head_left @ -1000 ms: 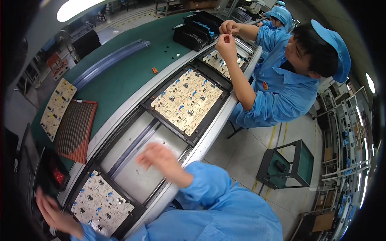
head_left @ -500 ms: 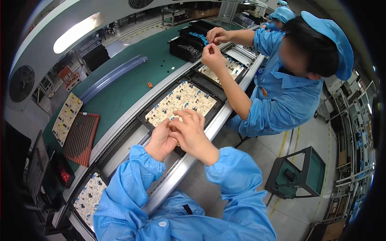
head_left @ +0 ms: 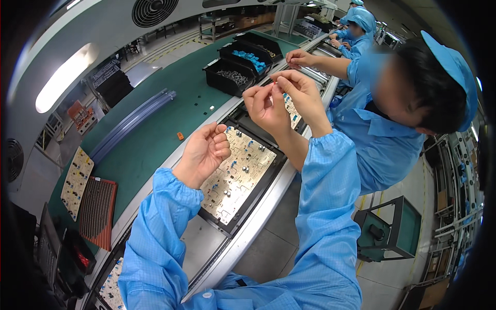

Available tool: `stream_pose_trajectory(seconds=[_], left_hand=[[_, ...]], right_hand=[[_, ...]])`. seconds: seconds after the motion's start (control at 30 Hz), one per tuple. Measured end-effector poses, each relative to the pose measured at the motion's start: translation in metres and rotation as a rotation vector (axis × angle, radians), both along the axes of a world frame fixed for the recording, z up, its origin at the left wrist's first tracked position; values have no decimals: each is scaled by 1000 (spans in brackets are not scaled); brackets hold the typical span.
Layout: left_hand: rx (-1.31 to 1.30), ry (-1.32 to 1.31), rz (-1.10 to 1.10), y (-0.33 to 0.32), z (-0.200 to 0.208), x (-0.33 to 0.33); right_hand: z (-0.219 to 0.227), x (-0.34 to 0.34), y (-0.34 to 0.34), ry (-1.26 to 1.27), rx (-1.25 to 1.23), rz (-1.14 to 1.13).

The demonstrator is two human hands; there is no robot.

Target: The person places a carrier jig onto an assembly line track, takes a circuit board from a rack, and mounts it into the jig. They then insert electronic components into the circuit board by hand.

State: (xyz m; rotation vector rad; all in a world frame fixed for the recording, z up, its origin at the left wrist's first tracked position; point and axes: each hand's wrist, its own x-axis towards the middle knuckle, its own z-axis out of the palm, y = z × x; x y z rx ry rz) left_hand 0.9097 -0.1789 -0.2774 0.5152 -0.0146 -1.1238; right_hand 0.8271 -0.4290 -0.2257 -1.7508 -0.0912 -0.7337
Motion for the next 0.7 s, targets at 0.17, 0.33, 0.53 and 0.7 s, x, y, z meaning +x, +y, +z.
stream_pose_trajectory(seconds=[0.17, 0.33, 0.53, 0.7], left_hand=[[56, -61, -11, -8, -6, 1], [98, -92, -15, -12, -5, -7], [100, -168, -19, -12, 1, -17], [67, -706, 89, 5, 28, -39]], right_hand=[[4, 4, -2, 63, 1, 108], [3, 5, 1, 76, -60, 152], [8, 2, 6, 154, -76, 199], [19, -12, 49, -65, 109, 14]])
